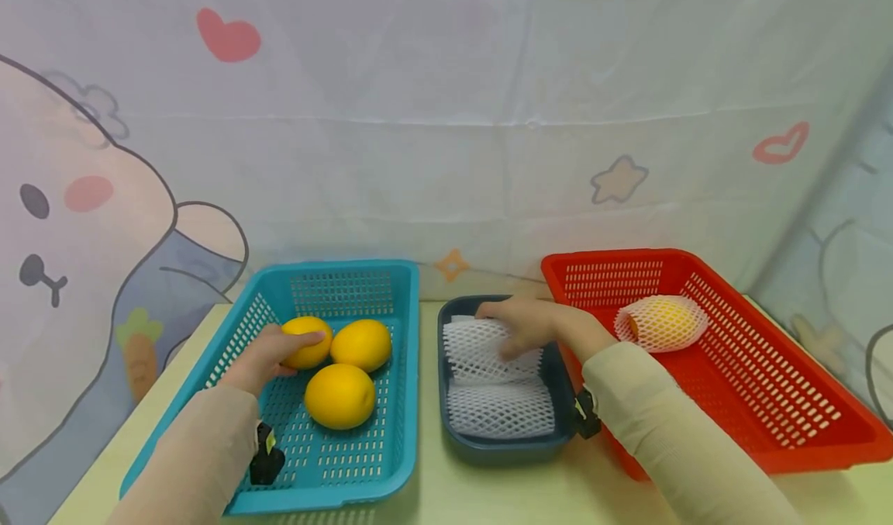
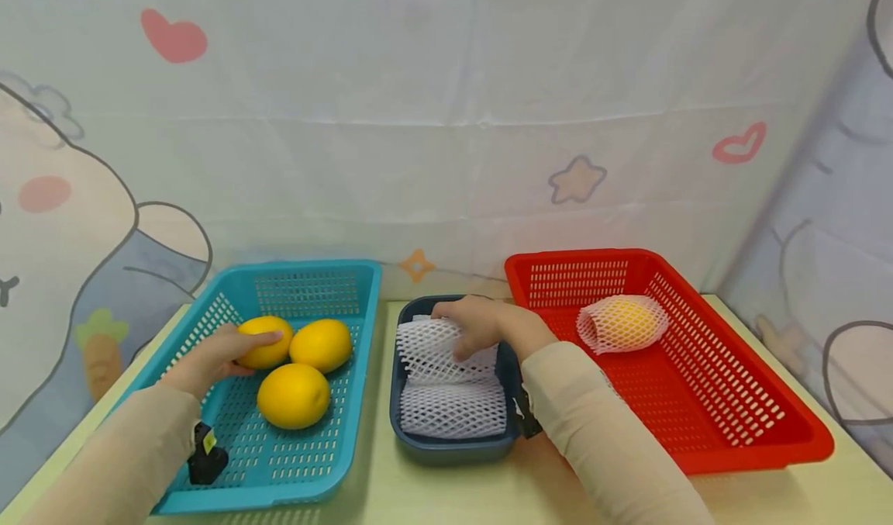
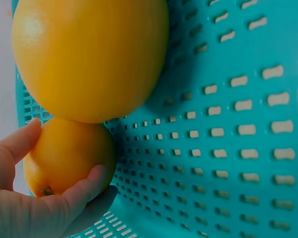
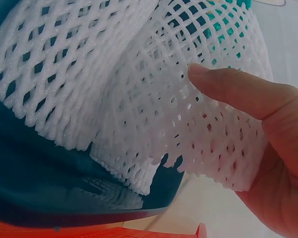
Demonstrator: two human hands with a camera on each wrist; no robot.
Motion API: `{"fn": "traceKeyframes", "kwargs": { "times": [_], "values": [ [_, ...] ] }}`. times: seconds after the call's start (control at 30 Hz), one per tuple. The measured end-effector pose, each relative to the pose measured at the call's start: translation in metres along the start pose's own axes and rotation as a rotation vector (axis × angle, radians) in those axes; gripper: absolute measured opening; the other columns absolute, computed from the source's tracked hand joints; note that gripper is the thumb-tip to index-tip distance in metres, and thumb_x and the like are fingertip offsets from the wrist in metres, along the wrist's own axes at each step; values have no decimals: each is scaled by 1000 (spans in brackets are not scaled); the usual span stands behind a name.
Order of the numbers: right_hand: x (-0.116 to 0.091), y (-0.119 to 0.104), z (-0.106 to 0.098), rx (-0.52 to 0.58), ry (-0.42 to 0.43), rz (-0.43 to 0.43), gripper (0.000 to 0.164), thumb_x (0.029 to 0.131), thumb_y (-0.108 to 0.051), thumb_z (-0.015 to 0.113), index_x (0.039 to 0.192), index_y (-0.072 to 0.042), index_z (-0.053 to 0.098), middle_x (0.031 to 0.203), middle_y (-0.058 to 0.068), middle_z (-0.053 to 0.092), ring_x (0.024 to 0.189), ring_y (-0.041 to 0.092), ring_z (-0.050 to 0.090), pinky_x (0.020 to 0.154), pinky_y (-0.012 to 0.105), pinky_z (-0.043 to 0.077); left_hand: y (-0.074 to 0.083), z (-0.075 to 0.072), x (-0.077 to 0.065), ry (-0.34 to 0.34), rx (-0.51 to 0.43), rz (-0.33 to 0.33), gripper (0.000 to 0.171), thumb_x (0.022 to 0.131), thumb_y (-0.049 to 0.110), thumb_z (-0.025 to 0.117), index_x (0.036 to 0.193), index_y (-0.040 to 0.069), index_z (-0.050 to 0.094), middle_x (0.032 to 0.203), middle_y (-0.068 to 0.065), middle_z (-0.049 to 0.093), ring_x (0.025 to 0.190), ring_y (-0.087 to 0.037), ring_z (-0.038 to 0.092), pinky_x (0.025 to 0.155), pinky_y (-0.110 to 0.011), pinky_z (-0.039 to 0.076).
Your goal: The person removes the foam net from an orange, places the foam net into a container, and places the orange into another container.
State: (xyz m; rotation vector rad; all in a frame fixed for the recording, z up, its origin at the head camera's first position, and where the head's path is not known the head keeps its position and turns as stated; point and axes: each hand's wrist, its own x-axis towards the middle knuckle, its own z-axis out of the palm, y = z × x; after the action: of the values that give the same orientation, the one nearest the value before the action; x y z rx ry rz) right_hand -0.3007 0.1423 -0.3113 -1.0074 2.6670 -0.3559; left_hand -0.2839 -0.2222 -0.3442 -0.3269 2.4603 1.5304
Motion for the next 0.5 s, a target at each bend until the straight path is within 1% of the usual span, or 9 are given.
{"fn": "traceKeyframes", "kwargs": {
  "times": [0.23, 0.33, 0.5],
  "values": [
    [0, 1, 1, 22, 18, 12, 58, 77, -11, 74, 129, -12, 47, 110, 0, 58, 99, 21, 53, 89, 41, 47, 1, 0, 0, -5, -5, -29, 81, 93, 29, 54, 138, -16, 5, 131, -31, 24, 117, -42, 33, 99, -51, 39],
    [1, 3, 2, 17, 56, 17, 61, 76, -10, 76, 129, -11, 47, 111, 3, 57, 99, 22, 52, 88, 40, 48, 0, 0, 1, -1, -6, -43, 82, 93, 29, 55, 138, -16, 4, 130, -31, 23, 117, -42, 34, 98, -51, 39],
    [0, 5, 3, -41, 131, 35, 63, 74, -13, 78, 129, -10, 48, 114, 6, 57, 103, 24, 50, 89, 42, 47, -1, 0, 2, 3, -6, -58, 83, 92, 28, 56, 138, -15, 2, 129, -31, 22, 116, -42, 33, 99, -51, 39]
  ]
}}
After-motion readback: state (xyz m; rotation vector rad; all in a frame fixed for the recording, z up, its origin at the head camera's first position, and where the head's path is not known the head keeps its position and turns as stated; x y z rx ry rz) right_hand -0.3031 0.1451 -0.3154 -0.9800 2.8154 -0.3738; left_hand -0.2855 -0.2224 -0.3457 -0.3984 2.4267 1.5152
